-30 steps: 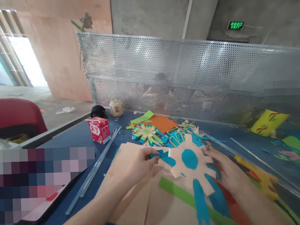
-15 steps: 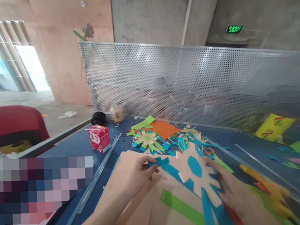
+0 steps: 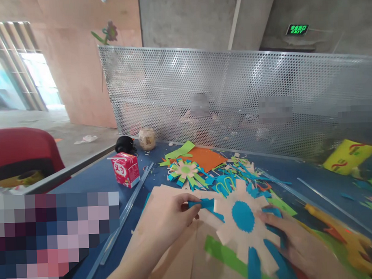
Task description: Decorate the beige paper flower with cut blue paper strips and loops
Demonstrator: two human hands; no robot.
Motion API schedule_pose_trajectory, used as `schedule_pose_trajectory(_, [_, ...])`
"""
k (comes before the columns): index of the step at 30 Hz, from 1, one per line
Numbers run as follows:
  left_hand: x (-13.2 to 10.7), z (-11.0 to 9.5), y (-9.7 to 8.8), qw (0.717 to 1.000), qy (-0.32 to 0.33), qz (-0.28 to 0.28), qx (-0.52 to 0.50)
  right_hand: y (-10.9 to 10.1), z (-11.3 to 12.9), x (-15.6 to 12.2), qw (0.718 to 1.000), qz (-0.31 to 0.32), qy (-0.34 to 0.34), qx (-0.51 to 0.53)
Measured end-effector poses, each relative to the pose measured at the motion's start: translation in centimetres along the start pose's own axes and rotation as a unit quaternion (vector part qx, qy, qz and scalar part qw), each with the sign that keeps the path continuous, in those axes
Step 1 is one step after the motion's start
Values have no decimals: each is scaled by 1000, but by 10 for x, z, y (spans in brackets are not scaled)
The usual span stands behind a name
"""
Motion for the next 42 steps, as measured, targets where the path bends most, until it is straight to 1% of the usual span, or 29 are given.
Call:
schedule_pose_trajectory(2, [-1,-2,3,999,-18,20,-21,2,-1,-5,999,-2,27,23])
schedule_pose_trajectory(4, [-3,-8,4,999,-31,35,-26,0,-1,-7,998,-17,40,38])
schedule_pose_trajectory(7, [-6,-16,3,999,-31,41,-16,-7,-9,-5,994,-38,65,77])
schedule_pose_trajectory(9, [-6,-19,4,998,-26,45,-31,-10,-16,0,992,-32,75,93])
schedule_pose_trajectory(12, [-5,-17,7,997,-25,57,-55,-15,-19,7,993,-28,56,98])
schedule_pose_trajectory(15, [-5,-15,6,997,-27,53,-41,-18,-18,9,994,-27,41,94])
schedule_pose_trajectory(21, [-7,-18,5,998,-1,57,6,-14,-14,9,996,-14,35,80])
schedule_pose_trajectory(26, [-7,-19,11,997,-16,76,-1,-14,-15,8,995,-37,46,86])
schedule_pose_trajectory(31, [-8,-22,8,998,-18,62,4,-9,-16,9,995,-9,43,86])
schedule_pose_trajectory(35, [-8,-25,7,998,6,65,-9,-12,-18,11,993,-17,43,111])
schedule_pose_trajectory(37, [-7,-25,7,998,10,65,-17,-10,-18,11,992,-11,44,121])
schedule_pose_trajectory(42, [-6,-22,6,998,-1,52,-19,-6,-16,10,993,4,43,109])
Point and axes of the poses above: each hand's wrist, its own x-axis towards the middle knuckle, its own y-axis out of the palm, z = x × y, the point moved 9 cm from there along x, towards the middle knuckle, and after that the axes turned 2 degrees about -y, right-handed, at the moved point
